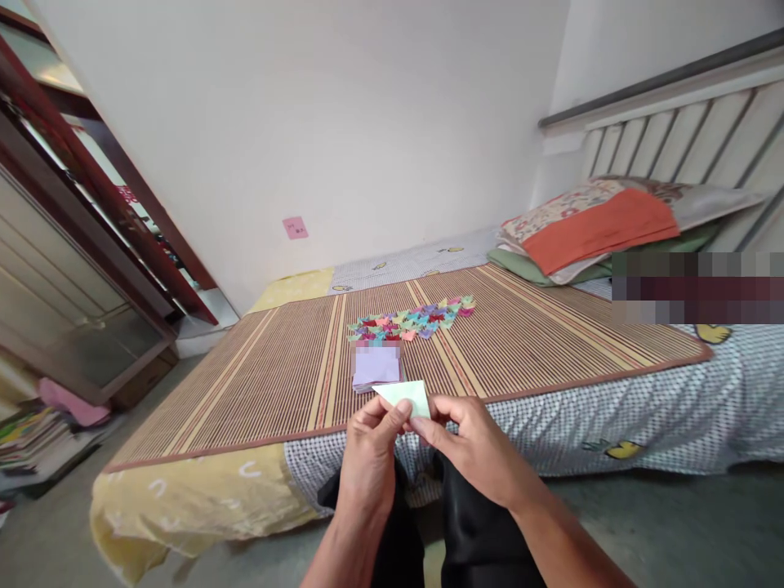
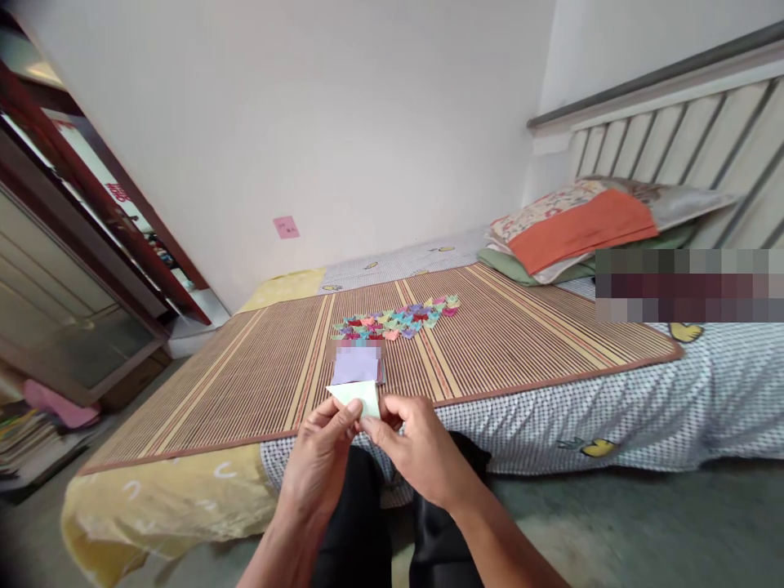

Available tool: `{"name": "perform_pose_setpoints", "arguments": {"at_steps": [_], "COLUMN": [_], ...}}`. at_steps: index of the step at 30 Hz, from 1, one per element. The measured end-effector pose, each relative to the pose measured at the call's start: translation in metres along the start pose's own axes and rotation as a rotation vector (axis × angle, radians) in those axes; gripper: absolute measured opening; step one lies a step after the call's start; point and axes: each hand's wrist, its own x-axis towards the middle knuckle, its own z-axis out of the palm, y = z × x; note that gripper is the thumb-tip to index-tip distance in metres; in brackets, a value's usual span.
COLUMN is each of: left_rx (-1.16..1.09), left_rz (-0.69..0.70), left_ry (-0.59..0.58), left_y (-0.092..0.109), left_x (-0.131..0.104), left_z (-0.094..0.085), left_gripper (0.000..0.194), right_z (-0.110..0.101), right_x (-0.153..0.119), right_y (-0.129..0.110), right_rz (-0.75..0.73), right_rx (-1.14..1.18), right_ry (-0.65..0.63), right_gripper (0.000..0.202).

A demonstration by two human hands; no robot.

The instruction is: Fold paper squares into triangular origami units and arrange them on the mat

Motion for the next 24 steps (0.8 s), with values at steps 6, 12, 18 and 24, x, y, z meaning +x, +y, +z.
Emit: {"name": "perform_pose_setpoints", "arguments": {"at_steps": [6,12,18,24], "left_rx": [-0.063,-0.225,-0.322,-0.082], "left_rz": [-0.023,-0.1,-0.221,-0.115], "left_ry": [0.105,0.235,0.244,0.082], "left_y": [-0.002,0.006,-0.002,-0.006], "left_x": [0.004,0.011,0.007,0.002], "left_z": [-0.008,-0.016,-0.002,-0.001], "left_gripper": [0.028,0.028,0.033,0.026], "right_z": [-0.006,-0.027,-0.003,-0.001], "right_x": [-0.005,-0.009,-0.008,-0.006], "right_y": [0.005,0.008,0.007,0.002], "right_rz": [-0.031,-0.112,-0.211,-0.257], "right_rx": [-0.051,0.022,-0.036,-0.101], "right_ry": [0.02,0.21,0.336,0.411], "right_gripper": [0.034,0.03,0.024,0.009]}}
